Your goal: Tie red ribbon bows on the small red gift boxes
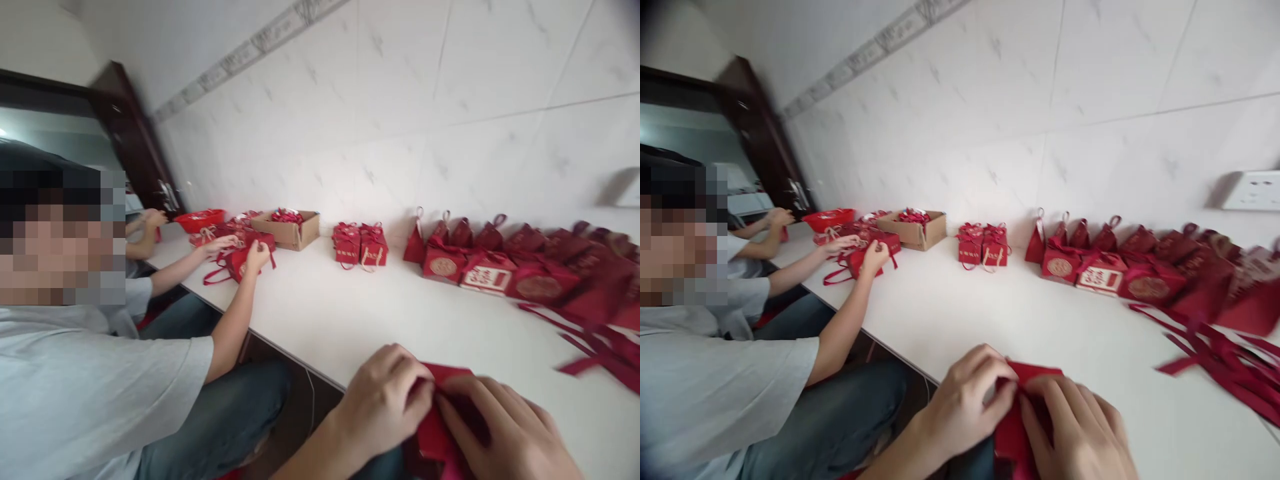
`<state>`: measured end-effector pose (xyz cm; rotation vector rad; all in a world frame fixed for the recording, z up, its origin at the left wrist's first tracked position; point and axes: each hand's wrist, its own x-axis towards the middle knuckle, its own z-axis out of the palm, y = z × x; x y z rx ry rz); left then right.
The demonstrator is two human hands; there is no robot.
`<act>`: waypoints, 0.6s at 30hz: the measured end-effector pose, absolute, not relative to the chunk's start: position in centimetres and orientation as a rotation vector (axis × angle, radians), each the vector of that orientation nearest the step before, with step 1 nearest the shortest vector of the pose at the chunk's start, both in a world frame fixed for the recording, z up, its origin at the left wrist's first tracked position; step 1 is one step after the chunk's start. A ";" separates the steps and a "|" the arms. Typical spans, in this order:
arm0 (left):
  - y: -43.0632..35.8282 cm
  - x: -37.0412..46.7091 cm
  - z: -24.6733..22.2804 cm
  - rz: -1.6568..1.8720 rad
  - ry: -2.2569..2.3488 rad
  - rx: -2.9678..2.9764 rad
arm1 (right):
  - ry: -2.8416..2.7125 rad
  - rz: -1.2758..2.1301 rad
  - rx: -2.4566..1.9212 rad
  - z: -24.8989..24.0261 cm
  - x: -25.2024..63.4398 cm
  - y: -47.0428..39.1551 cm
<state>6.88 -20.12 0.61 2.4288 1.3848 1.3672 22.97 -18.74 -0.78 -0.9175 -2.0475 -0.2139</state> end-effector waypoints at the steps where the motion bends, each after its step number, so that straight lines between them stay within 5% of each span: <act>1: -20.3 7.0 0.5 1.402 1.375 2.446 | -2.071 -0.201 -0.927 -0.3 22.9 -18.9; 8: -21.1 6.7 -0.2 1.583 1.285 2.123 | -2.002 -0.065 -1.176 1.0 21.9 -19.4; 18: -19.5 6.7 1.7 0.990 1.395 1.549 | -2.001 0.189 -1.148 2.7 23.4 -20.7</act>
